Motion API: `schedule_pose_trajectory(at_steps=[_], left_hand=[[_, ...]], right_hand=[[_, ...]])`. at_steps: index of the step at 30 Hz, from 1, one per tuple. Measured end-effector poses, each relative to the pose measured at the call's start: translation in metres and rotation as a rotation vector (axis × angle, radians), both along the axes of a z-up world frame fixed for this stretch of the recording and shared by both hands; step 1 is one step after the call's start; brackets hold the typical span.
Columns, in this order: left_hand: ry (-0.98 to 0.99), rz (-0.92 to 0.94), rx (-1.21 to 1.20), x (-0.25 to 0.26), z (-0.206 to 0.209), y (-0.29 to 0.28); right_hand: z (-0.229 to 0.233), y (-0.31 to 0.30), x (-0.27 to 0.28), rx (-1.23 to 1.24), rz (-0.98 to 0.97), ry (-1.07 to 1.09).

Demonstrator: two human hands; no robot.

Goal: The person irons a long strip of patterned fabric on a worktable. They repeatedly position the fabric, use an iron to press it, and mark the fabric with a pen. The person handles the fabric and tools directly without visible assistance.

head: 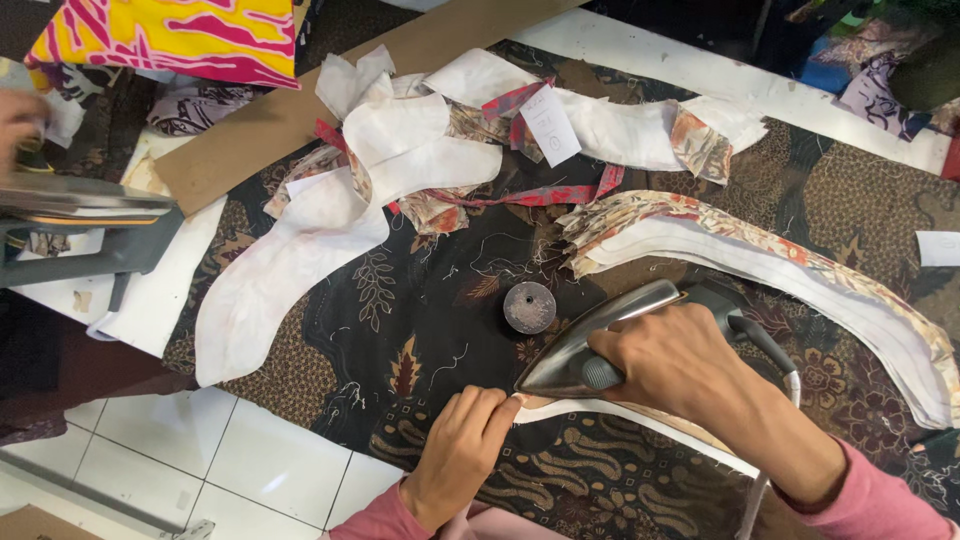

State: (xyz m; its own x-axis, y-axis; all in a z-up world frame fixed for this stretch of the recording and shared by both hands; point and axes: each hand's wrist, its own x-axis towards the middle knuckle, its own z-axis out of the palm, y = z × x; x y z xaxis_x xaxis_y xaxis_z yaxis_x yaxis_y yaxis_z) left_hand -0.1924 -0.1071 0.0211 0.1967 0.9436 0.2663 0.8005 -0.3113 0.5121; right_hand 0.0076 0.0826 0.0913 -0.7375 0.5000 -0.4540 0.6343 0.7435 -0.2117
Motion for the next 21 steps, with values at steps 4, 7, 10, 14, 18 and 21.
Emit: schedule_pose_trajectory(at_steps=[4, 7, 10, 14, 18, 21], left_hand=[[-0.028, -0.013, 0.012, -0.003, -0.006, -0.006], [-0.056, 0.002, 0.029, -0.004, -0.010, -0.010], [-0.090, 0.014, 0.046, -0.004, -0.014, -0.011], [-0.130, 0.016, 0.062, -0.008, -0.016, -0.013], [-0.229, 0.043, 0.099, -0.020, -0.008, -0.012], [-0.172, 0.110, 0.194, -0.036, 0.005, -0.008]], right_hand=[[-0.001, 0.000, -0.002, -0.006, 0.005, -0.008], [-0.002, -0.002, -0.004, 0.008, 0.024, 0.012], [-0.002, -0.004, -0.007, 0.012, 0.027, -0.002], [0.001, -0.009, -0.013, -0.022, 0.013, 0.004], [0.003, -0.014, -0.018, -0.008, 0.029, 0.021], [0.001, -0.020, -0.022, -0.005, 0.038, 0.010]])
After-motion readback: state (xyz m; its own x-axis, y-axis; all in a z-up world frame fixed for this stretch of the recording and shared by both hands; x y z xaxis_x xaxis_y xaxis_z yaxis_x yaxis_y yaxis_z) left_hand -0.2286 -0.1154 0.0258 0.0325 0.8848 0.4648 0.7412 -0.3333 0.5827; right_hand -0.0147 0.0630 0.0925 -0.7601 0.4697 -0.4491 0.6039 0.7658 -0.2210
